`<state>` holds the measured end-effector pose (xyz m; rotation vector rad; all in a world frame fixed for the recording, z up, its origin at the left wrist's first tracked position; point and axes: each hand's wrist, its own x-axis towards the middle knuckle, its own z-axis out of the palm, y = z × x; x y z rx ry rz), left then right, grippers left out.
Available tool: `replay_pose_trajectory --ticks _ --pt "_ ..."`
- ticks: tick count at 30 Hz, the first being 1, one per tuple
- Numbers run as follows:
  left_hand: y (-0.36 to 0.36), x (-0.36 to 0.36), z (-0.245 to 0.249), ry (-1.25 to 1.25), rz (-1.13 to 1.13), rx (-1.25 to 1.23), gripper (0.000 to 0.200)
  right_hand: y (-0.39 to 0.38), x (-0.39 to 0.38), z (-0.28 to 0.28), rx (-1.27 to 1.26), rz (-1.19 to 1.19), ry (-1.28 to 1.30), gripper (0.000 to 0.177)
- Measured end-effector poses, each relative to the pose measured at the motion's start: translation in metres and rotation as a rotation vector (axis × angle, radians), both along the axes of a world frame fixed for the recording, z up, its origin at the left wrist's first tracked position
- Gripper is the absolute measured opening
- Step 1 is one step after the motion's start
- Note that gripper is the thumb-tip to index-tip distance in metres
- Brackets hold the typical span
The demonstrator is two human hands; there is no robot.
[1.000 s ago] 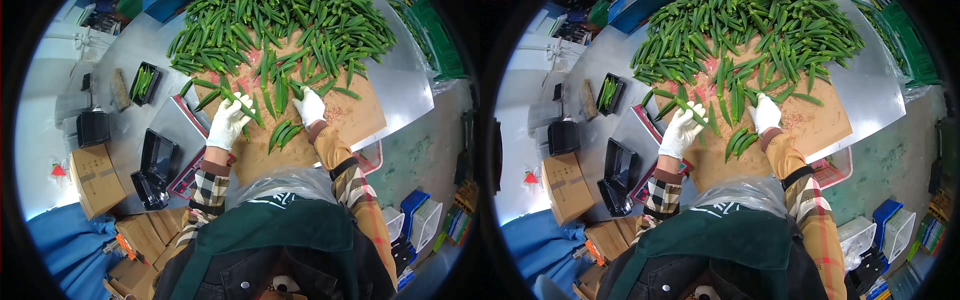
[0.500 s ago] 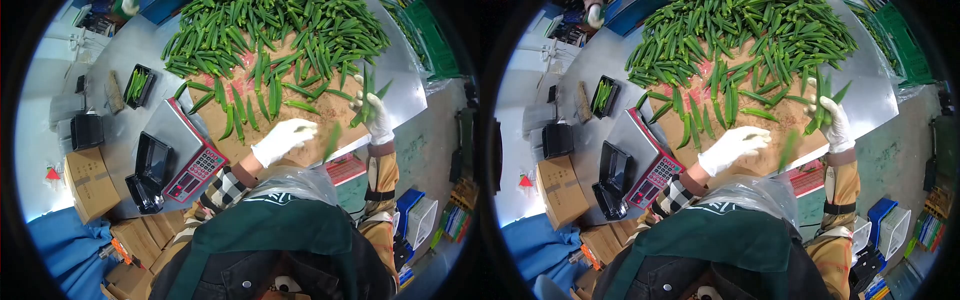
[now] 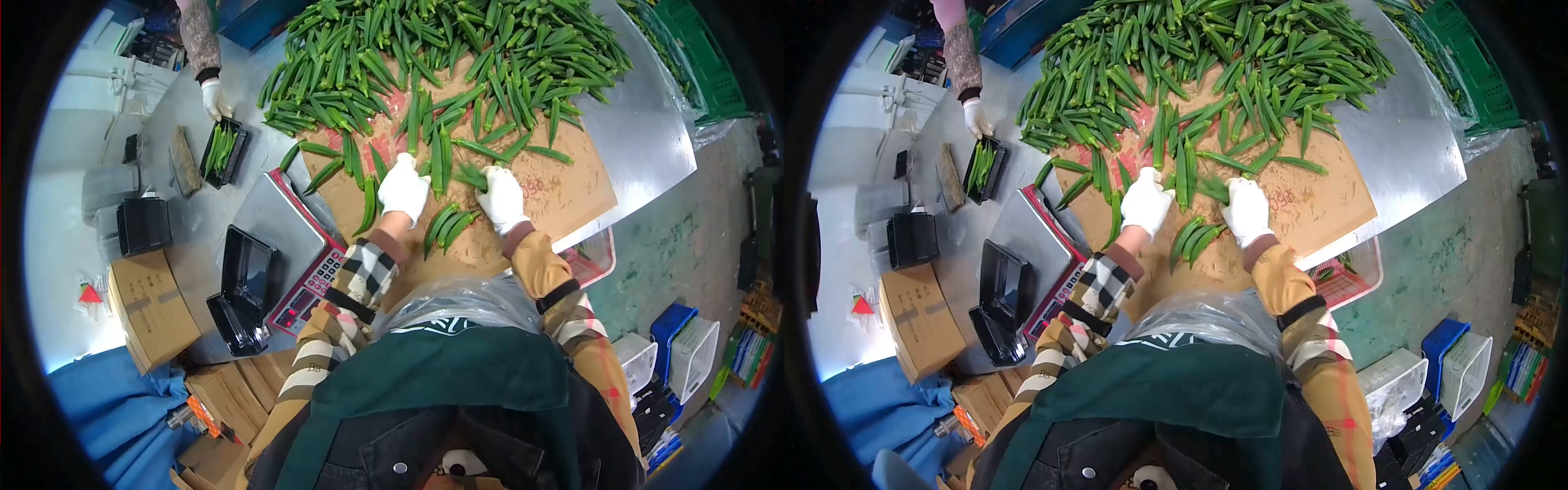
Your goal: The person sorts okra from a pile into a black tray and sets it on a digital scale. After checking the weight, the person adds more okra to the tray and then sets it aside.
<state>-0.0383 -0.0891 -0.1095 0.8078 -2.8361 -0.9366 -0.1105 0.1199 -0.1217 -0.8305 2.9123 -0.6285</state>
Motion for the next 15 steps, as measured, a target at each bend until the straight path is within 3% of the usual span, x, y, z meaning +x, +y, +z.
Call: replay_pose_trajectory --ticks 2,3,4,7,11,12,15 --pt "-0.019 0.002 0.001 0.044 -0.033 0.157 0.037 0.008 -0.003 0.011 -0.229 -0.091 -0.032 0.038" --pt "-0.021 -0.004 0.009 -0.031 0.149 0.383 0.034 0.012 -0.009 0.016 -0.286 -0.120 -0.022 0.037" --pt "-0.020 -0.008 0.015 0.015 0.109 0.322 0.032 0.011 -0.019 0.033 -0.182 -0.164 -0.097 0.036" --pt "-0.003 -0.029 0.015 0.143 0.036 0.100 0.029 -0.011 -0.044 0.034 -0.226 -0.127 -0.006 0.035" --pt "0.033 -0.040 0.004 -0.020 0.039 -0.048 0.052 -0.042 -0.048 0.004 0.103 -0.016 0.145 0.025" --pt "0.031 -0.041 0.004 0.015 0.072 0.121 0.051 -0.044 -0.049 0.002 0.145 0.000 0.173 0.023" --pt "0.010 -0.027 0.002 0.138 0.157 0.575 0.052 -0.026 -0.048 0.038 -0.020 -0.118 -0.136 0.034"
